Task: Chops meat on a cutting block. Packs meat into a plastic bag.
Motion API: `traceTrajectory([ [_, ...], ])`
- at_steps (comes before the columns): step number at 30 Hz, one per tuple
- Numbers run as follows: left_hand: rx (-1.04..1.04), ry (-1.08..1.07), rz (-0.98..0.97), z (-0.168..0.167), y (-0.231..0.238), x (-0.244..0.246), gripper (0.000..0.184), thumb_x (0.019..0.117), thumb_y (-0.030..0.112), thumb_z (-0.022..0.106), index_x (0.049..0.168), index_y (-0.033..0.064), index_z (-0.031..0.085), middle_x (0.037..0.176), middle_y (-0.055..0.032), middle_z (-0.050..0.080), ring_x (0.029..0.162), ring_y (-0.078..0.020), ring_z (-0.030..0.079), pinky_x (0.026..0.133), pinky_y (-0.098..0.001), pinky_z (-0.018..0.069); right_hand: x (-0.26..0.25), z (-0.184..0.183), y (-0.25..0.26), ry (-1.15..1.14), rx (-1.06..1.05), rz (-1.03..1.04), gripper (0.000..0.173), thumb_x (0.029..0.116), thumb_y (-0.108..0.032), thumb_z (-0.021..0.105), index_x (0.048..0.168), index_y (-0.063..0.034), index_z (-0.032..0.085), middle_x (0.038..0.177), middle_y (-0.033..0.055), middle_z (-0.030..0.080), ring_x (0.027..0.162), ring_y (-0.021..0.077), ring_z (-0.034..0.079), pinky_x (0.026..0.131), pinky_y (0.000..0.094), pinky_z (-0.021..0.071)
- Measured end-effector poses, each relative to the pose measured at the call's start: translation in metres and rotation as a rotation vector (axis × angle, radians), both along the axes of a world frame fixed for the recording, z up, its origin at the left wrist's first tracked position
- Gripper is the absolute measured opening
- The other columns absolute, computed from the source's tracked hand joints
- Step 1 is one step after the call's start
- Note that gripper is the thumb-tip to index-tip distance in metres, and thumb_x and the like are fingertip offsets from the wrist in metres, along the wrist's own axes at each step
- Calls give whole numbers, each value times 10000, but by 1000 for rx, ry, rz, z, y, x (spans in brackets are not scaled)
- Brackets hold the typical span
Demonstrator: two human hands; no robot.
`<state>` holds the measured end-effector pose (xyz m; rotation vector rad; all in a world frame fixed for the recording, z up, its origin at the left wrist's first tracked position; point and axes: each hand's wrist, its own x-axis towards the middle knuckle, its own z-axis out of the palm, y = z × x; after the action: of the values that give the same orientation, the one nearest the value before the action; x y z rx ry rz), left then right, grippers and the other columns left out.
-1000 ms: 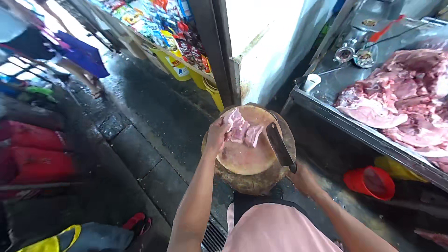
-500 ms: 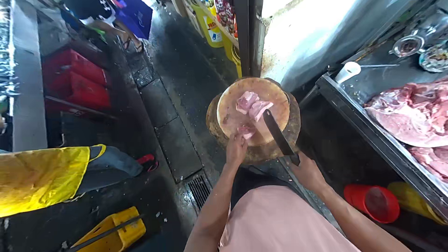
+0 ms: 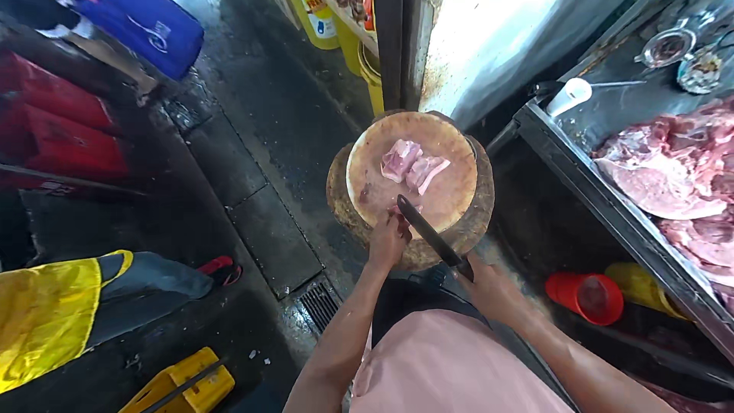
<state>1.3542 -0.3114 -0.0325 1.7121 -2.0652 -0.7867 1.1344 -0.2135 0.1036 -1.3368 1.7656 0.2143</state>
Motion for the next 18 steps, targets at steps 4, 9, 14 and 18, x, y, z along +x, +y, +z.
traceTrajectory([
  [4, -8, 6, -40, -6, -6, 3, 376, 859, 258, 780, 1176, 68, 715, 1268, -158, 646, 993, -289, 709, 820, -472, 617, 15, 5, -10, 85, 66, 28, 418, 1057, -486, 493, 1293, -143, 527, 892, 87, 673, 837, 282, 701, 744, 509, 587],
  [9, 38, 33, -43, -5, -13, 6, 341, 869, 264, 768, 1152, 78, 725, 1269, -129, 655, 984, -269, 712, 815, -463, 619, 27, 8, -26, 141, 132, 47, 432, 1057, -485, 492, 1320, -143, 514, 911, 95, 682, 850, 288, 709, 748, 509, 591],
  [14, 111, 8, -58, -1, -15, 5, 360, 891, 288, 744, 1183, 78, 726, 1311, -136, 658, 1091, -288, 697, 897, -484, 598, 40, 3, -42, 178, 141, 71, 439, 1064, -475, 486, 1328, -125, 508, 924, 118, 691, 871, 321, 717, 765, 532, 594],
  [18, 2, 46, -46, -8, -13, 7, 252, 868, 272, 762, 1049, 97, 746, 1174, -101, 691, 993, -241, 709, 825, -430, 618, 60, -23, -65, 161, 95, 66, 435, 1066, -431, 485, 1350, -102, 503, 988, 140, 699, 909, 331, 723, 791, 530, 600],
])
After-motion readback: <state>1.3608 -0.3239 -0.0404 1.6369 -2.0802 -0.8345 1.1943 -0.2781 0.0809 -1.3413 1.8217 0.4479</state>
